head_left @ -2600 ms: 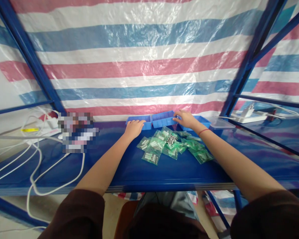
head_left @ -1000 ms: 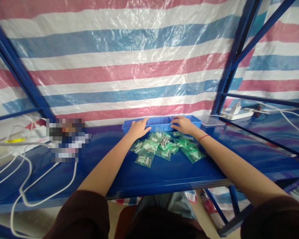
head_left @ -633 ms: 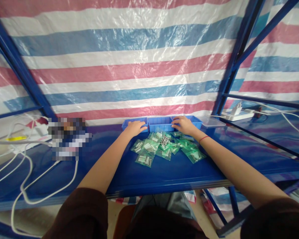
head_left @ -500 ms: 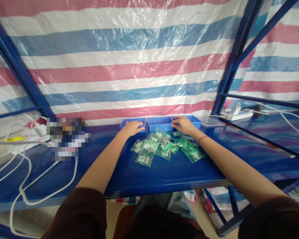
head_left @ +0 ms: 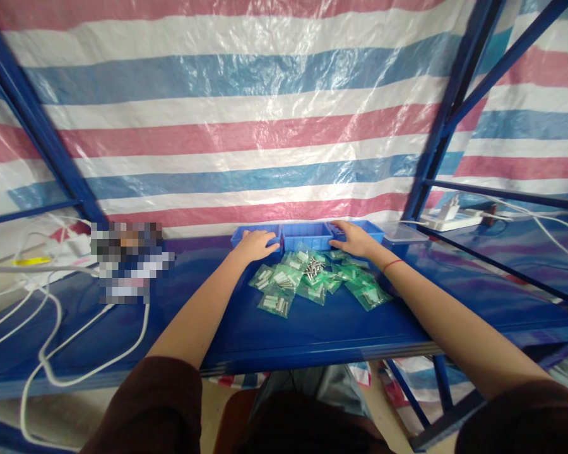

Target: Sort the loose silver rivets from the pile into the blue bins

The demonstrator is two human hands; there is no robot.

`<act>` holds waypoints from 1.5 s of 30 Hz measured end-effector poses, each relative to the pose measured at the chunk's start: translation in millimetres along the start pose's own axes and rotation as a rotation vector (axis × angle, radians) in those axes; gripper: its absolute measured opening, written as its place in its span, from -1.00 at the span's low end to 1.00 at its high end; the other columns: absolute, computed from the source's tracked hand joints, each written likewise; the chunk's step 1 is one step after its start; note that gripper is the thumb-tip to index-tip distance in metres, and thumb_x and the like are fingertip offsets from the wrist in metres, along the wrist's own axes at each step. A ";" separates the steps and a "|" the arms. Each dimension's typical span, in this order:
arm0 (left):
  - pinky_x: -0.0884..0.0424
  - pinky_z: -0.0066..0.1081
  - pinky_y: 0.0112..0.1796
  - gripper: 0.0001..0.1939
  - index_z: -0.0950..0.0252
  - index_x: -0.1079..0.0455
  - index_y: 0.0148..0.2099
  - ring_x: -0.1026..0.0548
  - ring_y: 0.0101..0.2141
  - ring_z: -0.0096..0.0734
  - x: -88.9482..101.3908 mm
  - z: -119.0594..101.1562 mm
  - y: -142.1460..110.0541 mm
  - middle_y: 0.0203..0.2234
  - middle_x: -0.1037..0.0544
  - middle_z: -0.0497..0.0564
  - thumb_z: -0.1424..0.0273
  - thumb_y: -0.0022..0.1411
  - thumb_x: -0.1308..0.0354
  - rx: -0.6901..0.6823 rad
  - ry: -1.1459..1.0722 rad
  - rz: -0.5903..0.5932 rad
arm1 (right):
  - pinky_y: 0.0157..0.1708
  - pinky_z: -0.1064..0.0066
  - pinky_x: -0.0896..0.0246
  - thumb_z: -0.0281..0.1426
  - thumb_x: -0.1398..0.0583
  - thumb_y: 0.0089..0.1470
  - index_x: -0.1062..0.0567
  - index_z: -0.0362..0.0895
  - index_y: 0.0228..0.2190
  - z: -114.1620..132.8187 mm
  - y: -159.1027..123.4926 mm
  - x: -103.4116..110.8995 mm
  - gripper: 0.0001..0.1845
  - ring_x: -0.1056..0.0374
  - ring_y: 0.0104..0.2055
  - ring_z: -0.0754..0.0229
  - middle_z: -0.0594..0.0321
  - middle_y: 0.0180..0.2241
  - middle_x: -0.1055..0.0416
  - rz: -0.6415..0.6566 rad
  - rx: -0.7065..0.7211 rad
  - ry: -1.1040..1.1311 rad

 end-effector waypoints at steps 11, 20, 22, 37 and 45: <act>-0.17 -0.18 0.05 -0.56 0.20 -0.30 0.03 -0.28 0.03 -0.20 44.9 -42.6 -31.9 -0.03 -0.38 0.08 0.06 0.25 0.10 -0.142 -0.249 -0.238 | -0.01 0.14 -0.24 -0.15 -0.09 0.11 -0.37 -0.15 -0.05 50.0 -23.2 24.2 -0.55 -0.36 -0.04 0.03 0.03 -0.05 -0.42 -0.028 0.069 0.164; -0.15 -0.10 0.10 -0.26 0.18 -0.08 0.22 -0.20 0.14 -0.03 4.4 -91.0 -60.3 0.14 -0.19 0.17 -0.07 0.08 -0.04 -0.170 -0.471 0.117 | -0.10 0.20 -0.26 -0.23 -0.09 0.11 -0.43 -0.17 -0.17 100.0 -45.9 -13.5 -0.67 -0.37 -0.13 0.05 0.05 -0.19 -0.46 0.152 0.268 0.166; -0.21 -0.20 0.07 -0.45 0.21 -0.20 0.12 -0.30 0.05 -0.16 5.0 -91.9 -55.3 0.01 -0.32 0.13 0.04 0.16 -0.03 -0.162 -0.519 0.008 | -0.15 0.27 -0.29 -0.29 -0.09 0.10 -0.43 -0.14 -0.22 95.2 -42.2 -13.4 -0.76 -0.39 -0.21 0.11 0.11 -0.23 -0.47 0.115 0.219 0.211; 0.04 0.24 0.08 0.00 -0.09 0.10 0.29 0.12 0.25 0.25 10.5 -64.5 -104.1 0.30 0.10 0.12 -0.20 -0.17 -0.15 -0.154 -0.389 0.307 | 0.08 0.00 -0.09 -0.01 -0.14 0.01 -0.32 -0.05 0.05 58.7 -94.1 9.2 -0.38 -0.19 0.11 -0.10 0.07 0.05 -0.32 0.247 0.130 0.121; -0.19 -0.18 0.08 -0.50 0.11 -0.23 0.11 -0.29 0.04 -0.18 18.7 -78.4 -98.1 -0.01 -0.32 0.06 0.06 0.16 -0.06 -0.164 -0.548 0.020 | -0.14 0.20 -0.28 -0.14 -0.09 0.10 -0.46 -0.06 -0.21 68.2 -94.5 22.8 -0.68 -0.39 -0.20 0.05 0.14 -0.24 -0.50 0.045 0.118 0.038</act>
Point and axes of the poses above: each hand's wrist, its own y-axis towards the middle knuckle, its own x-axis out of the back of the hand, z = x × y, the point moved 7 cm from there along y, towards the middle knuckle
